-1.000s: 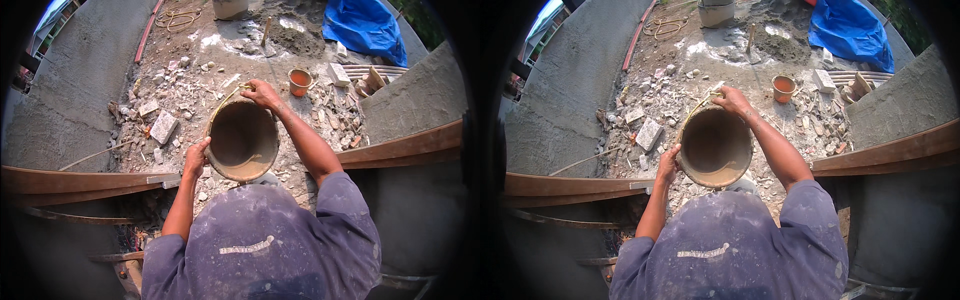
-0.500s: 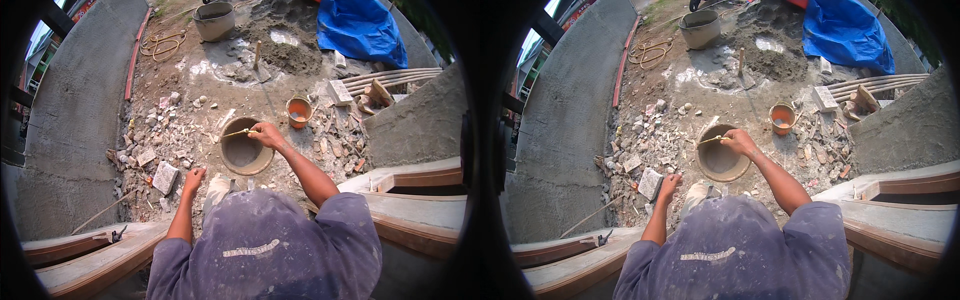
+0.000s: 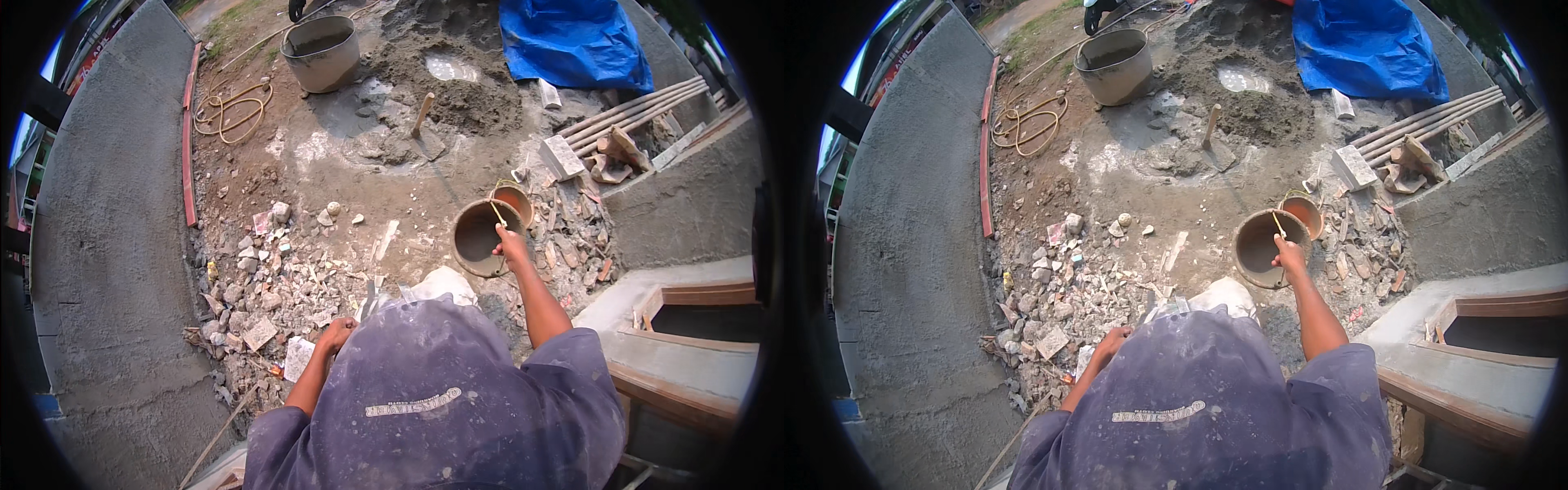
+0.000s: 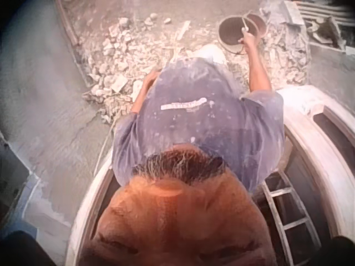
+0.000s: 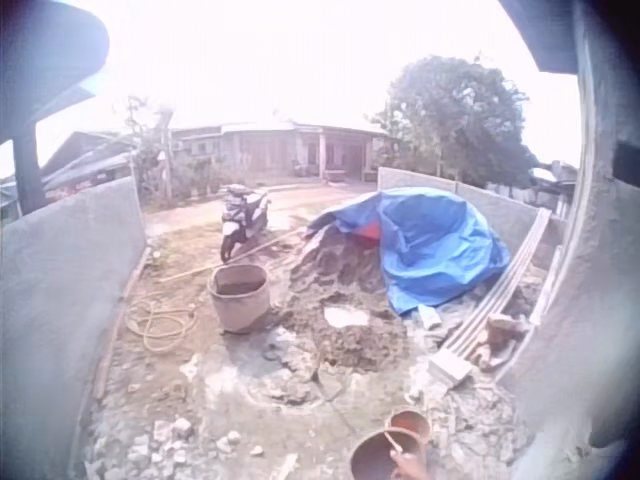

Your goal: The person scoops wet cement from a pile into a bucket using a hoe, carries the bucket to a wall, and applies the cement to the wall using a trowel while kneeling.

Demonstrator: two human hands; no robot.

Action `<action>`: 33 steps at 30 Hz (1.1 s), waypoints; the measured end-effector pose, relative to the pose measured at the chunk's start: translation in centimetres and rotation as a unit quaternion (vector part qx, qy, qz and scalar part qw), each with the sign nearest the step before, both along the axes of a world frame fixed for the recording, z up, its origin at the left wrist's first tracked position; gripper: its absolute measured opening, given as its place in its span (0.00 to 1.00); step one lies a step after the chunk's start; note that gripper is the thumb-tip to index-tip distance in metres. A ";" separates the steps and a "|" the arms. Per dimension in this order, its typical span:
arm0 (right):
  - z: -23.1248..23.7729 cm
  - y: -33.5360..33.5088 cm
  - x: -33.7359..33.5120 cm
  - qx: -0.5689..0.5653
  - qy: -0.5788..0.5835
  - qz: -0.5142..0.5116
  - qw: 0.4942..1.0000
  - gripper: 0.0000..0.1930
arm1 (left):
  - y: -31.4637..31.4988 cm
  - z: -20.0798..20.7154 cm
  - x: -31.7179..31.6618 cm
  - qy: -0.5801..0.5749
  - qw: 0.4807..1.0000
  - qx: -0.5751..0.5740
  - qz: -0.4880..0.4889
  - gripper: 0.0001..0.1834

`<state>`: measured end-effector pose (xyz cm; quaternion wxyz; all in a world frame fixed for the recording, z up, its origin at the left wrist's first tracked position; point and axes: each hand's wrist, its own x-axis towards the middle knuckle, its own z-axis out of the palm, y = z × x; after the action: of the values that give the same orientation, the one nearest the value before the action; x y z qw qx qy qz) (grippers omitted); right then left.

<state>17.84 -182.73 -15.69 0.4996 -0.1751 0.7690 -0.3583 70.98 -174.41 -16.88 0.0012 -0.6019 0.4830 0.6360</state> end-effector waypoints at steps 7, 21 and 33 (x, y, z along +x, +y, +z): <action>-3.4 -2.5 2.1 0.097 -0.095 -0.223 0.965 0.27 | -10.4 -4.0 3.3 0.001 0.995 -0.087 0.044 0.18; -14.1 -19.6 4.4 0.154 -0.171 -0.412 0.882 0.34 | -46.0 7.6 -0.6 -0.024 0.997 -0.074 0.022 0.15; -20.3 -28.0 9.2 0.011 -0.136 -0.596 0.792 0.35 | -73.9 -2.6 5.1 0.001 0.966 -0.011 -0.257 0.19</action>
<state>27.04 -210.76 -35.98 0.2887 0.3736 0.6487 -0.5968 76.03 -248.36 -19.53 0.1578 -0.4571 0.6282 0.6095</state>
